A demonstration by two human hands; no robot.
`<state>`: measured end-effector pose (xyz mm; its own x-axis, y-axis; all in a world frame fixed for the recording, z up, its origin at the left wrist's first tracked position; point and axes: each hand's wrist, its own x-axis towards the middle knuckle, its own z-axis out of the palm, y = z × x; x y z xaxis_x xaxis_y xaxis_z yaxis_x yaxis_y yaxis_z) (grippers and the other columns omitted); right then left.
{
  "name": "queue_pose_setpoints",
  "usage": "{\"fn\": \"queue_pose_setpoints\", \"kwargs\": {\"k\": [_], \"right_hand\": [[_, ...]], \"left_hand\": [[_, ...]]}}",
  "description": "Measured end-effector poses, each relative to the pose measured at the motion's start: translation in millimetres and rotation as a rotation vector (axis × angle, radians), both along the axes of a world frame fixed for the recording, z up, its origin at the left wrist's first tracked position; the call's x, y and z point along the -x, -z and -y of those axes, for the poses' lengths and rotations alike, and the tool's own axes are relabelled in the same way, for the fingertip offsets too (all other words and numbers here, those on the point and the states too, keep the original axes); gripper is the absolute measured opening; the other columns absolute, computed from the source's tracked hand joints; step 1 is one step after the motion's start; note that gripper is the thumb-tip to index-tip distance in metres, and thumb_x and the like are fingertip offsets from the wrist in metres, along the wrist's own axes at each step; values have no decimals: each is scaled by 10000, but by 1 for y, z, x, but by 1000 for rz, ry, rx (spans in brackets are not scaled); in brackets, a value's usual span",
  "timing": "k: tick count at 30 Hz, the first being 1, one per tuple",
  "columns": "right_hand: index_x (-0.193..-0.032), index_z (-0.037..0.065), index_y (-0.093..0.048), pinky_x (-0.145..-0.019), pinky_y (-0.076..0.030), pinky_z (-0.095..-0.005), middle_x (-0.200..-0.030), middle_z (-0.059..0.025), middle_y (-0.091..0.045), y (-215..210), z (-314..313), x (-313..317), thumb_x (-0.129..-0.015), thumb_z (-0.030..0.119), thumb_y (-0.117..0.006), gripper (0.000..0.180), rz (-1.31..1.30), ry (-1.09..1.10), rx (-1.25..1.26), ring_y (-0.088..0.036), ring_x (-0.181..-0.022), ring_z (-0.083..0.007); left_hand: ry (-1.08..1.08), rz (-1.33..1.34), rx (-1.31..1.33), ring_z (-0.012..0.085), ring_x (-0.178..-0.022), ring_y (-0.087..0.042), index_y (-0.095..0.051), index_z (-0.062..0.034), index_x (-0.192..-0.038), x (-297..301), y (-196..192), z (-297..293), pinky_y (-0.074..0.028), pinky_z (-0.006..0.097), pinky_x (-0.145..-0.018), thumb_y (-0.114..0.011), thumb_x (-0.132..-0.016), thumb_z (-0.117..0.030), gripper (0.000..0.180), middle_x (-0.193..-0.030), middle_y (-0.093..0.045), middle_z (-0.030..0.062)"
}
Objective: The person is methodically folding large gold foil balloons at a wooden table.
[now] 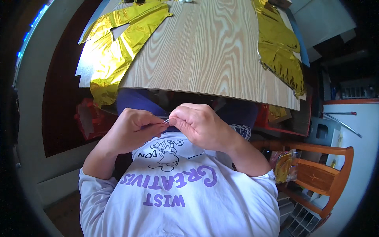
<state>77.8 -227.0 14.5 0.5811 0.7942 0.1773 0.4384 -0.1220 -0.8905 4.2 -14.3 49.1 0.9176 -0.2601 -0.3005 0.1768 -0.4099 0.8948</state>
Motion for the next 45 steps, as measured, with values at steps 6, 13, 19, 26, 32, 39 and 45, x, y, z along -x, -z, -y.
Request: {"fn": "queue_pose_setpoints", "kwargs": {"k": [6, 13, 19, 26, 32, 39, 45], "right_hand": [[-937, 3, -637, -670, -523, -336, -821, -130, -645, 20, -5, 2, -933, 88, -618, 88, -140, 69, -97, -669, -767, -265], [-908, 34, -604, -607, -504, -387, -745, -119, -567, 12, -6, 25, -847, 78, -661, 94, 363, 26, -56, -617, -675, -288], [-855, 38, -610, -589, -494, -350, -749, -108, -606, -16, 32, -17, -915, 107, -631, 95, 196, 173, -24, -634, -669, -280], [-839, 24, -592, -554, -474, -328, -696, -88, -595, -15, 27, 3, -912, 107, -625, 115, 187, 8, -292, -612, -603, -227], [-809, 18, -591, -579, -466, -357, -680, -107, -550, 9, 21, 11, -963, 183, -590, 225, 45, -131, -148, -594, -623, -290], [-778, 18, -583, -569, -445, -299, -725, -85, -583, 19, 22, -1, -957, 140, -574, 217, -59, -8, -157, -577, -603, -198], [-848, 10, -595, -596, -488, -300, -719, -99, -590, 1, 28, -13, -945, 111, -596, 140, -43, 94, -154, -631, -645, -212]], "left_hand": [[-172, -46, 557, 76, -686, -630, -712, 46, -997, 5, 2, -8, -501, 209, -585, -635, -950, -79, 153, -820, -708, 66], [-220, 762, 45, 146, -690, -579, -721, -13, -1048, -22, 40, 14, -454, 276, -578, -695, -821, 58, 239, -780, -597, 66], [224, 589, 325, 185, -648, -515, -727, -7, -955, -9, 33, 27, -387, 339, -597, -710, -810, 25, 150, -751, -574, 60], [101, 819, -86, 223, -689, -543, -731, -48, -1005, -18, 37, 25, -435, 330, -626, -711, -776, 29, 242, -732, -545, 73], [-284, 663, 42, 202, -613, -526, -732, -31, -977, -21, 17, 20, -435, 335, -591, -698, -762, 63, 237, -757, -603, 57], [-93, 498, 355, 154, -678, -556, -727, -9, -981, -17, 31, 17, -449, 298, -624, -640, -866, 17, 146, -723, -582, 56], [306, 283, 356, 87, -747, -583, -704, -10, -920, -7, 28, 32, -465, 272, -648, -626, -915, -10, 78, -797, -618, 38]]}}
